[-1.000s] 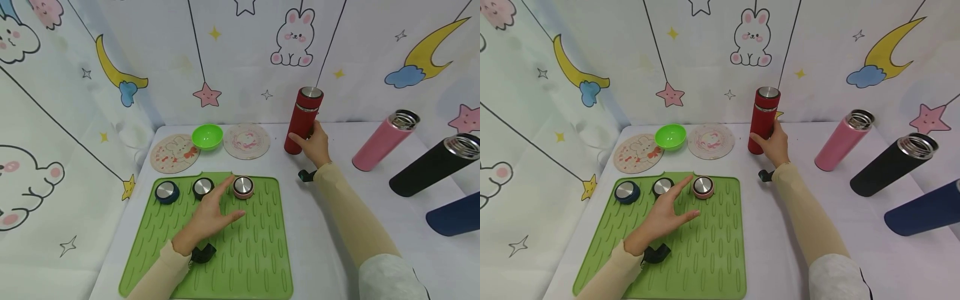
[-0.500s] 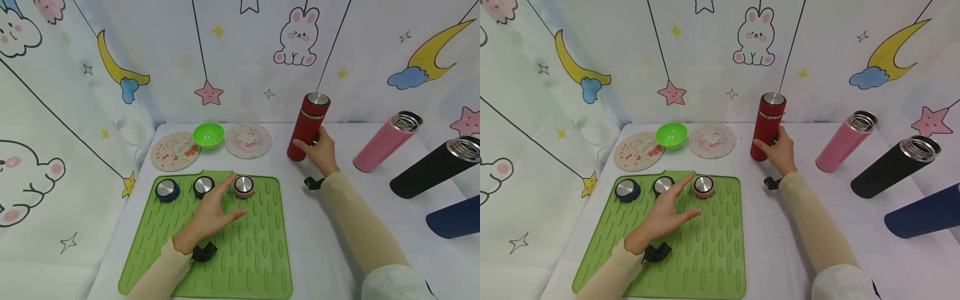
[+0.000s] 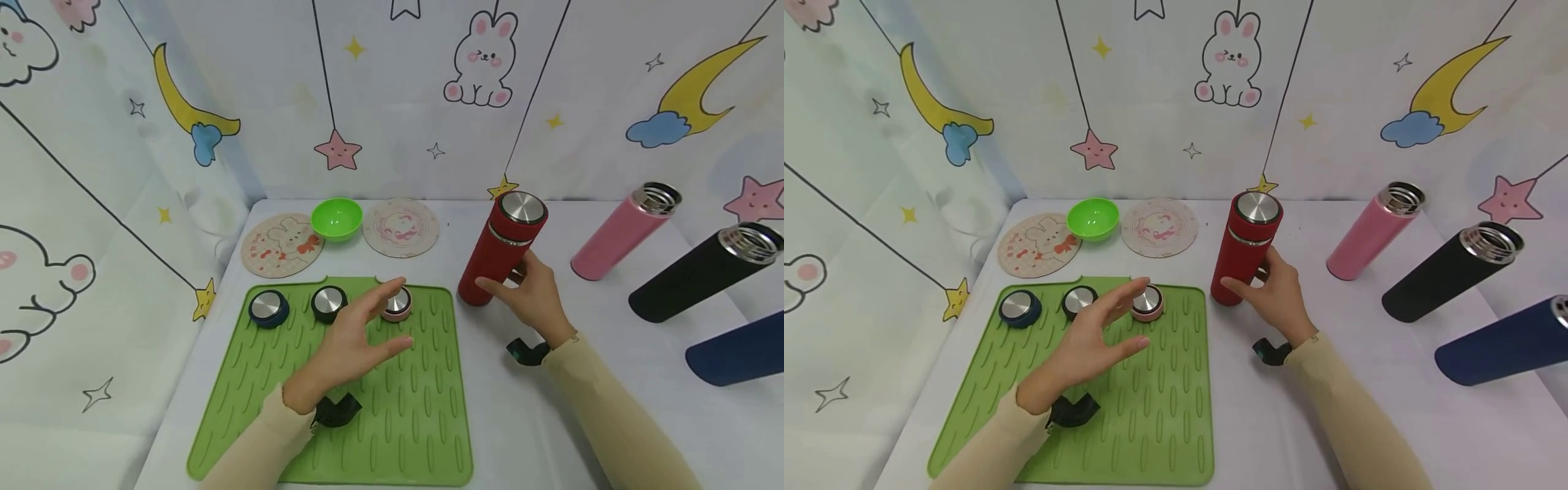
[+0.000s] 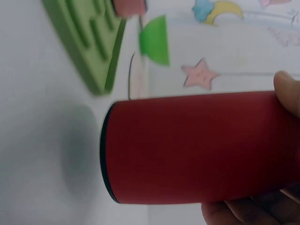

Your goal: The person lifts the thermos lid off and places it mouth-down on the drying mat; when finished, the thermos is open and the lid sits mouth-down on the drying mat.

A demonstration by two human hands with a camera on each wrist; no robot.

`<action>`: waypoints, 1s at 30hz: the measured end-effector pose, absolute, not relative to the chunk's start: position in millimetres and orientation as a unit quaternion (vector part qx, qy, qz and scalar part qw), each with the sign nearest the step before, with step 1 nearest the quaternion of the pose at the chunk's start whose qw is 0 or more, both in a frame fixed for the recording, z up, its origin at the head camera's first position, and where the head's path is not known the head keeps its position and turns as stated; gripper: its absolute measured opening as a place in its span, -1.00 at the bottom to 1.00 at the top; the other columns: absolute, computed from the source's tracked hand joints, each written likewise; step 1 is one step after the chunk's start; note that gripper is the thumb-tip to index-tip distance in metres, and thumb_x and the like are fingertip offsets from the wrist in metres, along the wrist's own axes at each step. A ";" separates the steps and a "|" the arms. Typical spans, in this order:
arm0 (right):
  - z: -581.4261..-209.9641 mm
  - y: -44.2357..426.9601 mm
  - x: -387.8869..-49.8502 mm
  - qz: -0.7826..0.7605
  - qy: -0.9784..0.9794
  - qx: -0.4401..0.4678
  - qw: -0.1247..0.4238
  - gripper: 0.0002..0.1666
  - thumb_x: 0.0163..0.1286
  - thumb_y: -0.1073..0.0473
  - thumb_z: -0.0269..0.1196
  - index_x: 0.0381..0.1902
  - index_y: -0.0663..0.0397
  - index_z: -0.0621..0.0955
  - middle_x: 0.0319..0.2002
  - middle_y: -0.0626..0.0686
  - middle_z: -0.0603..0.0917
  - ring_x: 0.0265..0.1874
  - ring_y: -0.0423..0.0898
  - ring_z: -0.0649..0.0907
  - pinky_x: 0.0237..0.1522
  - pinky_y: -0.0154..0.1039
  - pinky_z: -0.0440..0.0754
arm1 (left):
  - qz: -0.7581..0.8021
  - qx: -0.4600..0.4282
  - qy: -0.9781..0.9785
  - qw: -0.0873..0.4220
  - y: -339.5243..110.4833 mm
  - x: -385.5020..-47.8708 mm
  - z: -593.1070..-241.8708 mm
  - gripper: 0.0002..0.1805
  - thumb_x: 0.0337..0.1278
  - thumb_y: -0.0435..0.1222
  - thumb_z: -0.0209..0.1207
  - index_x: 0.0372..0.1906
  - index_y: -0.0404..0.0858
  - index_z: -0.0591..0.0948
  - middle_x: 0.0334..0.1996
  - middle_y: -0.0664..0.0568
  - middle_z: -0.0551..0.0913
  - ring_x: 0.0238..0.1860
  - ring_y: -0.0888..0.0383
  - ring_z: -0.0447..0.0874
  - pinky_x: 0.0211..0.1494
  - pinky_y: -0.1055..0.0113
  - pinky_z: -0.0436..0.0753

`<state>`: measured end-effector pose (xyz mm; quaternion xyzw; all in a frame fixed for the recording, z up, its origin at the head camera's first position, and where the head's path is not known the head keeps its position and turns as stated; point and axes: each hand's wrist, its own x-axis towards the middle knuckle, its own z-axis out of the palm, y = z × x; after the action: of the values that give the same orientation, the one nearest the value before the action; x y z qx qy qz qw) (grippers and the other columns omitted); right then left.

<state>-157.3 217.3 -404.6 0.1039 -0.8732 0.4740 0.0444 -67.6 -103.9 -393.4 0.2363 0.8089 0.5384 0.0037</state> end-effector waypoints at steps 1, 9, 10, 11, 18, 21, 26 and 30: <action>-402.7 215.9 -150.1 0.472 -0.873 0.117 0.045 -0.19 0.28 0.03 0.53 0.39 0.08 0.44 0.27 0.15 0.66 0.22 0.15 0.70 0.28 0.08 0.70 | 0.551 0.242 0.799 0.009 -101.9 -67.6 -389.2 -0.12 0.23 -0.21 0.45 0.60 -0.04 0.29 0.57 0.17 0.36 0.57 0.07 0.36 0.57 0.13 0.48; -392.8 201.4 -99.2 0.503 -0.815 0.287 0.000 -0.29 0.08 0.32 0.61 0.21 0.03 0.61 0.04 0.02 0.79 -0.01 -0.29 0.76 0.00 -0.31 0.79 | 0.595 0.302 0.744 0.021 -86.5 -69.3 -358.7 -0.15 0.26 -0.24 0.42 0.59 0.02 0.30 0.55 0.13 0.41 0.54 0.12 0.43 0.49 0.19 0.57; -392.6 199.5 -94.4 0.507 -0.805 0.308 -0.012 -0.28 0.07 0.31 0.62 0.21 0.01 0.61 0.05 0.00 0.79 0.01 -0.30 0.75 0.00 -0.29 0.79 | 0.602 0.309 0.736 0.025 -85.1 -69.3 -356.0 -0.15 0.26 -0.20 0.42 0.59 0.03 0.30 0.55 0.13 0.40 0.54 0.14 0.42 0.50 0.19 0.56; -392.4 197.6 -90.0 0.509 -0.796 0.326 -0.022 -0.27 0.07 0.30 0.62 0.22 -0.02 0.61 0.06 -0.03 0.78 0.04 -0.31 0.73 0.02 -0.26 0.79 | 0.611 0.320 0.724 0.030 -83.8 -69.4 -353.3 -0.14 0.26 -0.16 0.42 0.60 0.02 0.29 0.55 0.11 0.40 0.55 0.12 0.41 0.51 0.18 0.54; -391.5 184.2 -69.8 0.513 -0.738 0.436 -0.045 -0.15 0.01 0.21 0.68 0.26 -0.02 0.56 0.11 -0.05 0.73 0.15 -0.18 0.67 0.20 -0.26 0.69 | 0.668 0.422 0.608 0.078 -79.4 -66.8 -326.2 0.04 0.10 -0.21 0.53 0.61 -0.26 0.21 0.57 -0.19 0.34 0.58 -0.08 0.35 0.61 0.04 0.42; -390.2 179.1 -66.5 0.510 -0.716 0.475 -0.038 -0.15 0.00 0.19 0.68 0.26 0.00 0.56 0.07 -0.04 0.74 0.11 -0.17 0.68 0.25 -0.28 0.63 | 0.647 0.461 0.601 0.091 -78.5 -65.6 -314.6 0.10 -0.11 -0.46 0.58 0.58 -0.35 0.24 0.53 -0.26 0.38 0.54 -0.07 0.42 0.56 0.03 0.49; -389.3 175.4 -65.4 0.497 -0.704 0.506 -0.030 -0.20 0.03 0.15 0.67 0.24 -0.02 0.58 0.03 -0.05 0.75 0.06 -0.17 0.70 0.22 -0.29 0.65 | 0.595 0.503 0.620 0.087 -75.8 -63.0 -303.6 0.03 -0.21 -0.51 0.61 0.48 -0.44 0.36 0.38 -0.27 0.57 0.43 0.03 0.57 0.41 0.10 0.65; -388.9 176.2 -65.6 0.487 -0.711 0.507 -0.018 -0.18 0.03 0.13 0.68 0.25 -0.03 0.58 0.06 -0.05 0.74 0.07 -0.17 0.69 0.21 -0.30 0.66 | 0.579 0.509 0.634 0.066 -74.0 -61.1 -301.4 -0.05 -0.21 -0.45 0.63 0.41 -0.43 0.45 0.26 -0.23 0.67 0.33 0.07 0.66 0.34 0.16 0.70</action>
<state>-65.6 176.2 -388.9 0.5067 -0.7113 0.4869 -0.0178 -61.1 -74.0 -301.4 0.5088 0.6339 0.5787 0.0665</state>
